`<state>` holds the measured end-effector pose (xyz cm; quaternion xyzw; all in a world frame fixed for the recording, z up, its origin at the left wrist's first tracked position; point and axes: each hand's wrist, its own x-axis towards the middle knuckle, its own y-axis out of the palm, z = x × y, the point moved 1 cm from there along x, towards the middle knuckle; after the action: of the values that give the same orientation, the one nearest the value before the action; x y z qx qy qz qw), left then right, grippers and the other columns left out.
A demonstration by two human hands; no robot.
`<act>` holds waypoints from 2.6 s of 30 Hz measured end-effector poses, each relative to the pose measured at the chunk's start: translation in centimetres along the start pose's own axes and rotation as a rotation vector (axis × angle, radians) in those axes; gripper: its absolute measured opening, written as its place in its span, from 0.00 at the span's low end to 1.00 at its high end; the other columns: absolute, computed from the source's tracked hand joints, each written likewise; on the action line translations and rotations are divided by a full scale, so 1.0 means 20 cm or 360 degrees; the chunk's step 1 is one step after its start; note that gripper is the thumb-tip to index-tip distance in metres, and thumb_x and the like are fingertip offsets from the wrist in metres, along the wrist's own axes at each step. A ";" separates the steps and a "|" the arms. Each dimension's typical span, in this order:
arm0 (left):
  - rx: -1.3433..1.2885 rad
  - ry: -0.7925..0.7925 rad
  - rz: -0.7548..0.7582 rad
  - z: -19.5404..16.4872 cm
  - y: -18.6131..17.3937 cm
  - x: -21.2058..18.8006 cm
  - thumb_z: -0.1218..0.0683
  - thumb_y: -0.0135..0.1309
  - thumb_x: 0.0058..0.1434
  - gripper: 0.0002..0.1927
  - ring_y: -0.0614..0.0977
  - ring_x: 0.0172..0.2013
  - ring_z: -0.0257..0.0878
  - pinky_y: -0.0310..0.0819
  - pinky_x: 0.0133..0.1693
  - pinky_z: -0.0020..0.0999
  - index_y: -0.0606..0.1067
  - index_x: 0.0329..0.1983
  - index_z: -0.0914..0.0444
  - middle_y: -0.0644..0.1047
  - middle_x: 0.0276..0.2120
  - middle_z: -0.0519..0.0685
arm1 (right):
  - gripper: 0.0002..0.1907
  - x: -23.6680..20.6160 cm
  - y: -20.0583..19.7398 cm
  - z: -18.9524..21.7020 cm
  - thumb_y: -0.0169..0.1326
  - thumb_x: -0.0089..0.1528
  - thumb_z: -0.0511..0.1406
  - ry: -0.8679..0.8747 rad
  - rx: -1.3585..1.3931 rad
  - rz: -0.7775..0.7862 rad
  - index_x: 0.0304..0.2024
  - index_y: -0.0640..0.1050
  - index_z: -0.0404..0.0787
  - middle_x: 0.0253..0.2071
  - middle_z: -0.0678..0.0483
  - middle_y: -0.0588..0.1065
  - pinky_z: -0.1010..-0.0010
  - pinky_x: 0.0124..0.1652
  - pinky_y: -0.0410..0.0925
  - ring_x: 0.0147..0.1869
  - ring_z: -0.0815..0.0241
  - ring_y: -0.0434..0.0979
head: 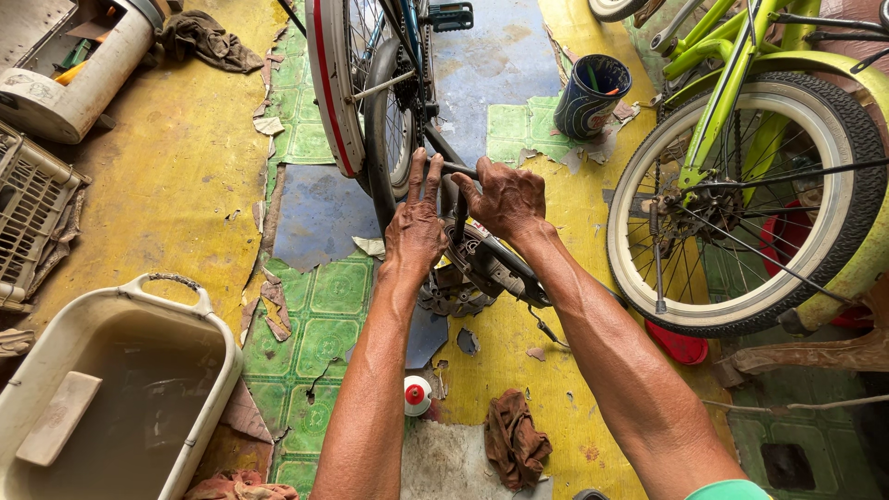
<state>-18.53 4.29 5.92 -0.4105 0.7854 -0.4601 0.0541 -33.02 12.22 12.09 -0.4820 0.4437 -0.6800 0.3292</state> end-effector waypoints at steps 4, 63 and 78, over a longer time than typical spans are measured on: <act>-0.0004 0.0027 -0.0030 0.01 0.01 0.00 0.67 0.61 0.46 0.62 0.83 0.42 0.51 0.84 0.40 0.43 0.43 0.79 0.43 0.38 0.79 0.44 | 0.26 0.00 0.00 0.00 0.51 0.67 0.55 0.0002 -0.0002 0.0006 0.31 0.76 0.41 0.23 0.45 0.77 0.57 0.27 0.68 0.25 0.48 0.79; -0.0006 -0.0034 0.0008 -0.01 0.00 0.00 0.69 0.58 0.47 0.61 0.83 0.41 0.51 0.85 0.40 0.43 0.43 0.79 0.43 0.40 0.80 0.44 | 0.25 0.00 -0.01 0.01 0.52 0.67 0.55 0.0003 -0.0008 -0.0013 0.31 0.76 0.41 0.23 0.45 0.77 0.56 0.27 0.68 0.26 0.47 0.79; 0.0003 -0.0003 -0.0026 0.00 0.01 0.00 0.69 0.59 0.46 0.62 0.83 0.42 0.51 0.85 0.41 0.42 0.44 0.79 0.43 0.39 0.79 0.43 | 0.25 0.00 0.00 0.01 0.52 0.67 0.55 0.0000 -0.0004 -0.0031 0.31 0.76 0.41 0.23 0.45 0.77 0.57 0.27 0.68 0.25 0.48 0.79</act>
<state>-18.61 4.35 5.80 -0.4173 0.7816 -0.4608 0.0513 -32.92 12.17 12.12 -0.4868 0.4399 -0.6825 0.3222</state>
